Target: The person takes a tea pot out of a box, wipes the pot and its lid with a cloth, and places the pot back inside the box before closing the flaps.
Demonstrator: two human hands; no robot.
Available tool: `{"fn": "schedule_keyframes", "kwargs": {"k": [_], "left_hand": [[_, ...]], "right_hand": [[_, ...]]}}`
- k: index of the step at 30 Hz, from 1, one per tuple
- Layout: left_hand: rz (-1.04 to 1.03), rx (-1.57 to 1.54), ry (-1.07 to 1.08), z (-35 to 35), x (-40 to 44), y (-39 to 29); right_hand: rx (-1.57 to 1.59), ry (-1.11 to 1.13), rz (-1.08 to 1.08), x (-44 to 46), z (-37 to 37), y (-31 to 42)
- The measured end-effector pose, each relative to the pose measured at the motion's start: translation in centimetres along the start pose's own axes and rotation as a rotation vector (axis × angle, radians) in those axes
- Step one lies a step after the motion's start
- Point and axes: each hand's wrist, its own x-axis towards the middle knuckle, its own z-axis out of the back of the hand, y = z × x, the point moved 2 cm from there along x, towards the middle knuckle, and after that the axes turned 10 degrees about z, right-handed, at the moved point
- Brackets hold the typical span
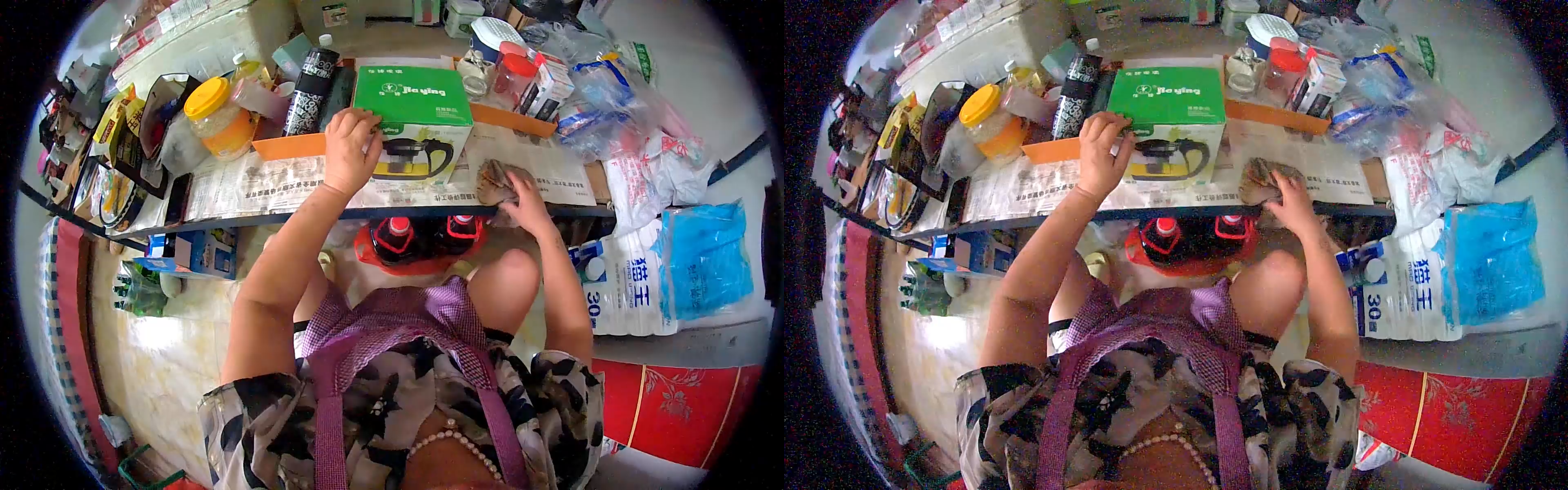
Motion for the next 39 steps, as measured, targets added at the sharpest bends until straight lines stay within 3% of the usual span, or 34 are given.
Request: {"fn": "schedule_keyframes", "kwargs": {"k": [2,5,7,9,11,13,15,17,18,21,23,25,28,29,31,34,39], "left_hand": [[0.002,-0.004,-0.01,0.1,-0.1,0.1],[0.007,-0.053,-0.021,0.2,-0.6,0.2],[0.043,-0.046,-0.001,-0.2,-1.4,0.3],[0.083,-0.032,-0.011,-0.7,-2.0,-0.3],[0.126,-0.049,-0.031,-1.4,-2.5,-0.7],[0.152,-0.069,-0.045,-2.0,-2.7,-0.9],[0.163,-0.09,-0.053,-2.1,-2.7,-0.7],[0.139,-0.08,-0.034,-2.0,-2.7,-0.4],[0.128,-0.074,-0.022,-2.0,-2.8,-0.3],[0.162,-0.105,-0.041,-2.4,-2.9,-0.4],[0.185,-0.126,-0.073,-2.9,-3.0,-0.8],[0.213,-0.131,-0.112,-3.3,-2.8,-1.2],[0.295,-0.321,-0.304,-4.4,-3.3,0.0],[0.425,-0.233,-0.326,-4.8,-3.9,1.0],[0.444,-0.467,-0.446,-5.7,-4.2,3.0],[0.423,-0.272,-0.384,-2.2,-3.7,2.0],[0.405,-0.266,-0.227,-0.1,-4.6,3.0]], "right_hand": [[0.175,-0.044,-0.021,1.0,0.3,-2.2],[0.68,-0.306,-0.388,2.8,3.8,-0.6],[0.815,-0.708,-0.011,4.8,6.7,0.6],[1.087,-0.735,0.074,6.3,10.3,5.2],[1.065,-0.782,0.232,8.7,12.3,9.7],[0.456,-0.751,0.399,10.9,12.5,12.3],[0.146,-0.635,0.474,13.3,10.5,14.5],[0.002,-0.348,0.421,15.8,6.8,15.3],[-0.211,-0.078,0.266,16.4,5.5,15.8],[-0.119,0.024,0.104,20.4,1.6,13.6],[-0.264,0.097,0.254,22.6,-0.1,14.3],[-0.087,0.155,0.222,22.9,0.2,18.1],[0.087,0.18,0.703,25.1,-2.7,20.2],[0.216,0.217,0.769,23.7,-1.5,21.7],[0.414,0.319,0.725,20.6,0.5,23.0],[0.963,0.235,0.642,16.2,2.2,21.1],[1.008,-0.331,0.228,12.3,10.1,13.8]]}}
